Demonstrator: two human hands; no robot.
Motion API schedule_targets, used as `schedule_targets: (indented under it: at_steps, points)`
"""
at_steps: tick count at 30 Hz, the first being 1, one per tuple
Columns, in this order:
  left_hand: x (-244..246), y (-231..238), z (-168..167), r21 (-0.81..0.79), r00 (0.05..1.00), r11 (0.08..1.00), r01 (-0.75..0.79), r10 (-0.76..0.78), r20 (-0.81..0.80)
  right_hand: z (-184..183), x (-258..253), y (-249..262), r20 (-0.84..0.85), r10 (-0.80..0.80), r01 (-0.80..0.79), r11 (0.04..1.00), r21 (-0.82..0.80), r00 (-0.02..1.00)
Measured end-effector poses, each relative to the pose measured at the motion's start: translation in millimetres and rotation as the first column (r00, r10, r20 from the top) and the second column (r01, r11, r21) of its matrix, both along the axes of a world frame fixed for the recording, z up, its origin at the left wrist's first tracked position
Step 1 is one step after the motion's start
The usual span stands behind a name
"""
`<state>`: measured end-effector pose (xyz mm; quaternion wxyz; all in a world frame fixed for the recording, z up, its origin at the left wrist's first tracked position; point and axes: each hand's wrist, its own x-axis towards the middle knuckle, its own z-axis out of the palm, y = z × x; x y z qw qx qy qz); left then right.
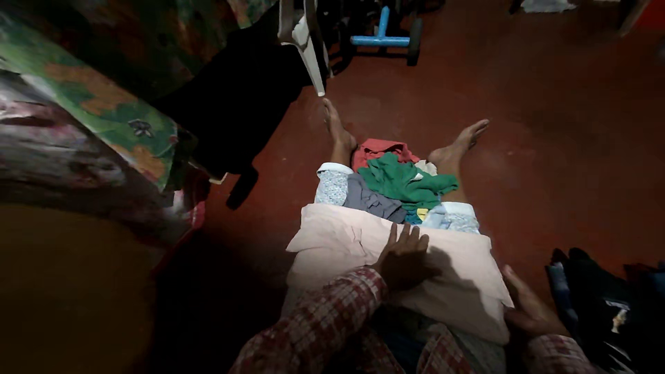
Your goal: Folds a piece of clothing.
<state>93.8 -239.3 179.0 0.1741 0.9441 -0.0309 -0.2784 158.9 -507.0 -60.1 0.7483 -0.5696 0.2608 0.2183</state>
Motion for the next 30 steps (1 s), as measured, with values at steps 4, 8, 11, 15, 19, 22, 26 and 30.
schedule_targets:
  at_steps: [4,8,11,15,19,22,26,30]
  points:
    - [8.5,-5.7,60.7,-0.05,0.98,0.989,-0.143,0.134,-0.149,-12.7,18.5,-9.7,-0.022,0.062,-0.063,0.998,-0.008,0.998]
    - [18.5,11.1,-67.1,-0.077,0.994,0.994,0.077,-0.071,0.088,-12.2,30.4,-18.9,0.139,0.113,-0.093,0.985,-0.144,0.984]
    - [41.4,3.2,-179.8,-0.121,0.952,0.986,0.111,-0.071,0.297,10.4,33.9,-26.6,0.328,0.065,0.007,0.977,-0.213,0.942]
    - [51.9,-7.1,-183.6,-0.143,0.977,0.989,0.042,-0.011,0.211,41.6,31.3,-30.0,0.391,0.146,-0.039,0.963,-0.267,0.909]
    - [35.3,-15.1,-176.9,-0.222,0.937,0.972,0.074,0.009,0.349,63.4,26.1,-18.0,0.405,0.106,-0.043,0.986,-0.163,0.908]
    - [19.4,-25.1,-181.7,-0.224,0.923,0.961,0.163,-0.068,0.379,64.2,28.6,-17.1,0.423,0.095,-0.06,0.994,-0.095,0.901]
    - [4.6,-31.8,-202.2,-0.162,0.885,0.958,0.238,-0.145,0.443,74.5,33.0,-4.0,0.487,0.099,-0.098,0.995,-0.028,0.868]
    - [3.1,-26.1,-200.4,-0.118,0.898,0.957,0.265,-0.2,0.392,93.1,29.8,18.1,0.473,0.087,-0.094,0.996,-0.009,0.877]
